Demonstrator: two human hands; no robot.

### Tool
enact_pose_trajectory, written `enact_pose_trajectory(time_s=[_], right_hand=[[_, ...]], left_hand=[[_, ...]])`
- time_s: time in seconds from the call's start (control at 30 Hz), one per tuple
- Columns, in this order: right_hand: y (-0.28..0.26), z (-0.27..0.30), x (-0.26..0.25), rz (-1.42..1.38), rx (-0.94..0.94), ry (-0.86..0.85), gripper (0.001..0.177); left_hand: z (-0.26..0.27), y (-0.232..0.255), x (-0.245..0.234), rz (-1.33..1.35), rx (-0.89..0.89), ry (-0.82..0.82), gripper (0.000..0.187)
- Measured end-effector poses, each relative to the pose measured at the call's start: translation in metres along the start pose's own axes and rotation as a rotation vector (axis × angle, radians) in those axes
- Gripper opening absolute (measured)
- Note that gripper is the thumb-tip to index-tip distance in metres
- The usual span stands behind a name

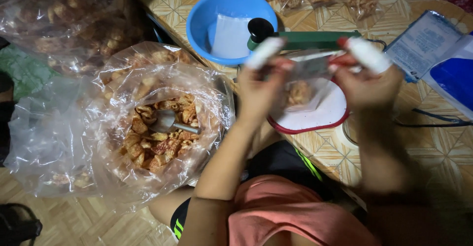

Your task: Manually packaging fried snacks into small plastic bags and sealing them with a heat sealer.

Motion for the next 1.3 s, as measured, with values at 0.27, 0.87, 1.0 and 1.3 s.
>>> enact_pose_trajectory(time_s=[0.27,0.87,1.0,1.3], right_hand=[[-0.004,-0.034,0.064,0.047,-0.183,-0.404,0.035],[0.171,-0.099,0.166,0.400,0.328,-1.106,0.037],[0.220,-0.104,0.118,0.349,0.338,-1.042,0.027],[0.191,-0.076,0.095,0.602,0.326,-0.975,0.032]], left_hand=[[-0.011,-0.017,-0.084,0.215,-0.180,0.357,0.043],[-0.080,-0.049,-0.106,-0.437,-0.445,-0.023,0.044],[-0.107,-0.089,-0.075,-0.472,-0.533,-0.322,0.025],[-0.143,-0.167,-0.071,-0.667,-0.691,-0.593,0.020]])
Point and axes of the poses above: each hand's wrist, its own z-axis away from the middle knuckle, its own x-axis out of the palm, y = z × x, the point moved 3 cm from there along -z, towards the middle knuckle, and after that the axes turned 14 degrees about y, right-handed, at the moved point
